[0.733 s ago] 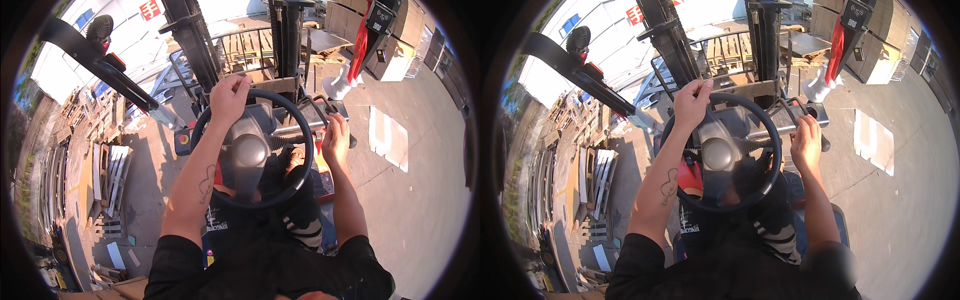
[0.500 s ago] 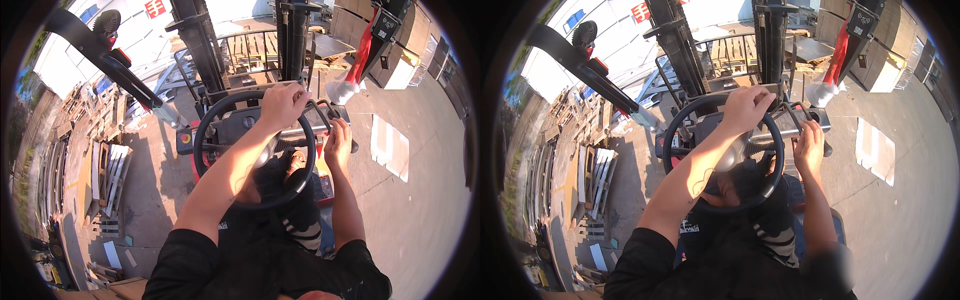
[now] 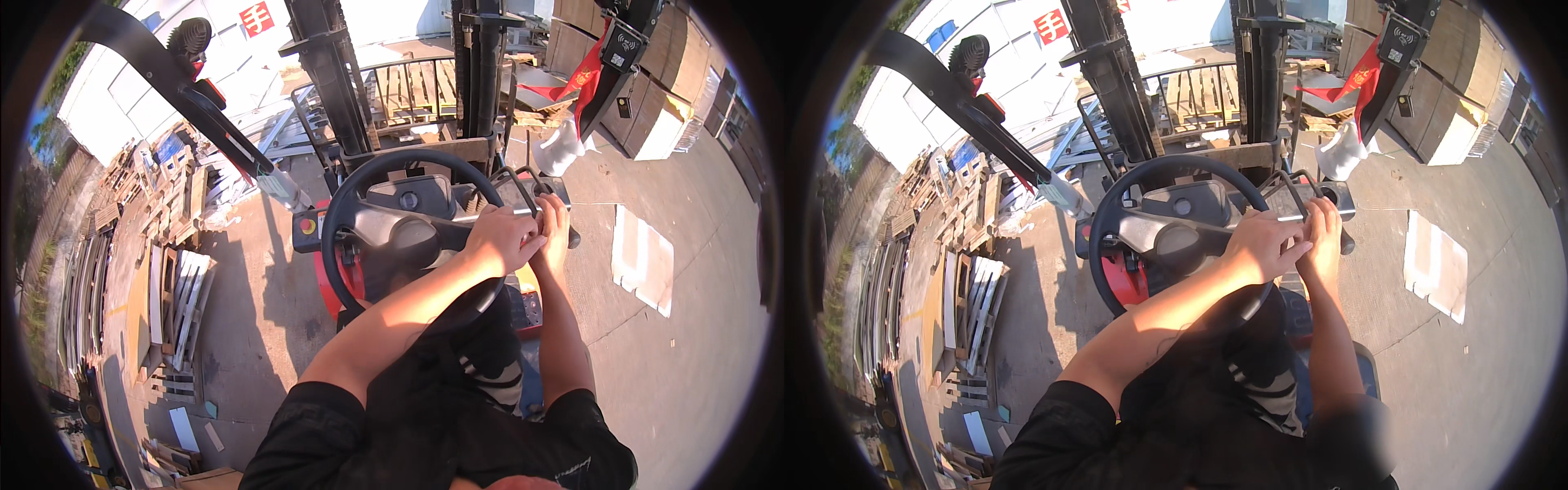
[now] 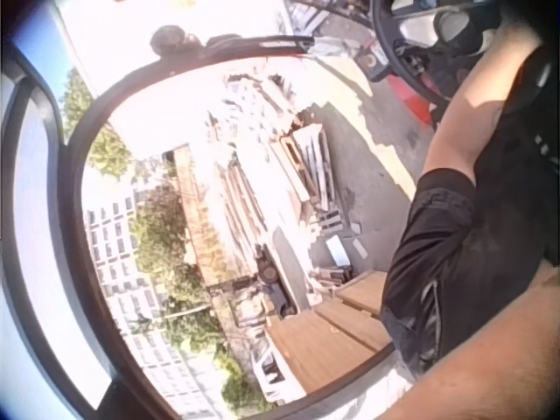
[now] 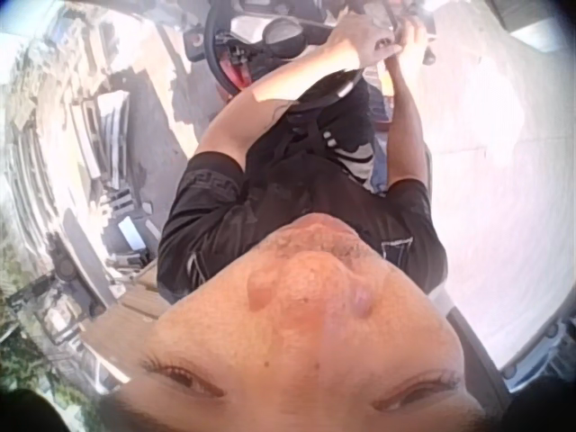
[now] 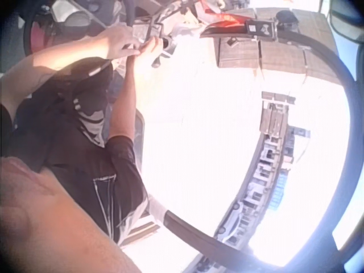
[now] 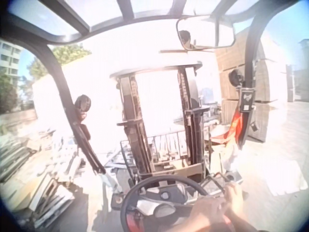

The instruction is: The person operates a forklift in an outdoor yard, steering and maneuvering the vehicle among stacked materials. The operator uses the steering wheel and control levers to navigate the forklift around the area.

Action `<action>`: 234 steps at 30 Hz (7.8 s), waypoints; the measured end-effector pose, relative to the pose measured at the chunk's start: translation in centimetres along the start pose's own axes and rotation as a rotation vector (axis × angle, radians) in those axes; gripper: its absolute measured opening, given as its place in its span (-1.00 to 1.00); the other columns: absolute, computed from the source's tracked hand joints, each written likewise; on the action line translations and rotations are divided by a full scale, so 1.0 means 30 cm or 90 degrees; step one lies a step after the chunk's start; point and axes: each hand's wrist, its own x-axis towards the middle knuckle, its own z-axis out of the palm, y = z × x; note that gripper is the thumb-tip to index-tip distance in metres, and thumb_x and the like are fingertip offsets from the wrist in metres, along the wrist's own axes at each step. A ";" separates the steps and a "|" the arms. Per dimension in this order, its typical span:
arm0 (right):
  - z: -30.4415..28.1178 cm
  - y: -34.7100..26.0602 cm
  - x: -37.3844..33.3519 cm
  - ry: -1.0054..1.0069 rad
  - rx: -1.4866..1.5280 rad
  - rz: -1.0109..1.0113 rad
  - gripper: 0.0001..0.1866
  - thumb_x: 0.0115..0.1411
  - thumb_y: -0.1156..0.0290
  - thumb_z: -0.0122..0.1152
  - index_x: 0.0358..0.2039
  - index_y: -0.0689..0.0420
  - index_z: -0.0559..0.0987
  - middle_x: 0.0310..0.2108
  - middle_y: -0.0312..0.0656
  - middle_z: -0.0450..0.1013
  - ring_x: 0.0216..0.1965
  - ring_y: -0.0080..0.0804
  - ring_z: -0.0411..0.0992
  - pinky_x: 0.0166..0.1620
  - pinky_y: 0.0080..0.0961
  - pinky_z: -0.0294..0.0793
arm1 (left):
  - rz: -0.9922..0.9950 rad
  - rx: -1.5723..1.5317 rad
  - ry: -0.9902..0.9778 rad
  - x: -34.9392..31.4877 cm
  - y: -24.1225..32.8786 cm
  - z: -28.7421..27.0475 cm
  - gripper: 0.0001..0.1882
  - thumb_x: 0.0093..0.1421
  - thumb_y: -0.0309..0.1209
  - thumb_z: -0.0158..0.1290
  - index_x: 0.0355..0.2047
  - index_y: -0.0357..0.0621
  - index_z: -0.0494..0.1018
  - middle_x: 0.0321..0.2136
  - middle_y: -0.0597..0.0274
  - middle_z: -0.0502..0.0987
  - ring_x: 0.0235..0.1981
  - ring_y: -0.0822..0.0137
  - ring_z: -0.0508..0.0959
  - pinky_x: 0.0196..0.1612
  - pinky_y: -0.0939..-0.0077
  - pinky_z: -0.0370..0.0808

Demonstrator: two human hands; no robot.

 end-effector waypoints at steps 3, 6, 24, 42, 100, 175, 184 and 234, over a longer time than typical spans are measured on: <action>0.063 0.011 0.046 0.005 -0.015 -0.021 -0.56 0.26 0.71 0.26 0.17 0.26 0.60 0.25 0.10 0.52 0.38 0.26 0.43 0.41 0.10 0.47 | -0.008 0.009 0.010 0.077 -0.094 -0.022 -0.78 0.34 -0.12 0.31 -0.33 0.05 0.70 -0.57 0.39 0.65 -0.30 0.16 0.67 -0.05 0.12 0.45; 0.121 0.015 0.099 0.006 -0.015 -0.022 -0.57 0.29 0.71 0.23 0.17 0.27 0.58 0.23 0.11 0.52 0.38 0.27 0.42 0.41 0.11 0.46 | -0.011 0.005 0.015 0.148 -0.197 -0.032 -0.79 0.34 -0.14 0.31 -0.33 0.03 0.68 -0.54 0.37 0.67 -0.31 0.13 0.68 -0.08 0.06 0.43; 0.427 0.056 0.316 0.049 -0.024 -0.070 -0.73 0.38 0.74 0.17 0.06 0.31 0.60 0.11 0.11 0.57 0.22 0.20 0.53 0.32 0.03 0.53 | -0.280 0.011 0.285 0.347 -0.915 -0.522 -0.62 0.47 -0.12 0.25 -0.26 -0.22 0.72 -0.52 0.09 0.70 -0.49 0.09 0.71 -0.27 0.19 0.60; 0.902 0.283 0.759 0.027 -0.009 -0.015 -0.70 0.39 0.66 0.20 0.10 0.22 0.62 0.16 0.00 0.57 0.32 0.13 0.49 0.40 -0.02 0.50 | -0.312 0.096 0.324 0.041 -1.188 -0.622 -0.77 0.53 -0.31 0.24 -0.22 -0.23 0.68 -0.48 0.32 0.62 -0.35 0.43 0.58 -0.22 0.45 0.48; 1.017 0.291 0.680 -0.043 -0.002 0.091 -0.75 0.51 0.65 0.21 0.12 0.23 0.69 0.19 0.04 0.65 0.15 0.06 0.69 0.14 -0.19 0.71 | -0.502 -0.312 0.476 -0.233 -1.673 -0.469 -0.17 0.68 0.13 -0.28 0.71 -0.16 -0.01 0.57 0.03 0.27 0.59 0.10 0.27 0.64 0.19 0.13; 0.743 0.869 0.862 -0.106 0.045 0.180 -0.53 0.75 0.19 -0.04 0.38 0.24 0.59 0.33 0.05 0.60 0.34 -0.08 0.58 0.42 -0.18 0.53 | -0.513 -0.290 0.496 0.091 -1.709 -0.221 -0.38 0.72 -0.03 -0.06 0.54 -0.22 0.32 0.33 -0.04 0.60 0.34 0.25 0.57 0.41 0.36 0.46; 0.697 1.178 0.939 -0.146 0.005 0.123 -0.49 0.77 0.13 -0.08 0.38 0.22 0.62 0.28 -0.01 0.64 0.29 -0.14 0.60 0.37 -0.25 0.52 | -0.562 -0.268 0.543 0.246 -1.659 -0.081 -0.57 0.70 -0.13 -0.04 0.32 -0.18 0.49 0.03 0.08 0.74 0.02 0.29 0.73 0.12 0.36 0.62; 0.758 0.845 1.041 -0.450 -0.266 -0.086 -0.46 0.61 0.20 0.09 0.50 0.09 0.50 0.53 -0.03 0.42 0.53 0.09 0.36 0.50 -0.03 0.39 | -0.600 -0.240 0.374 -0.038 -1.312 0.011 -0.19 0.62 -0.08 0.11 0.65 -0.29 0.10 0.25 -0.11 0.67 0.28 0.06 0.65 0.44 0.15 0.45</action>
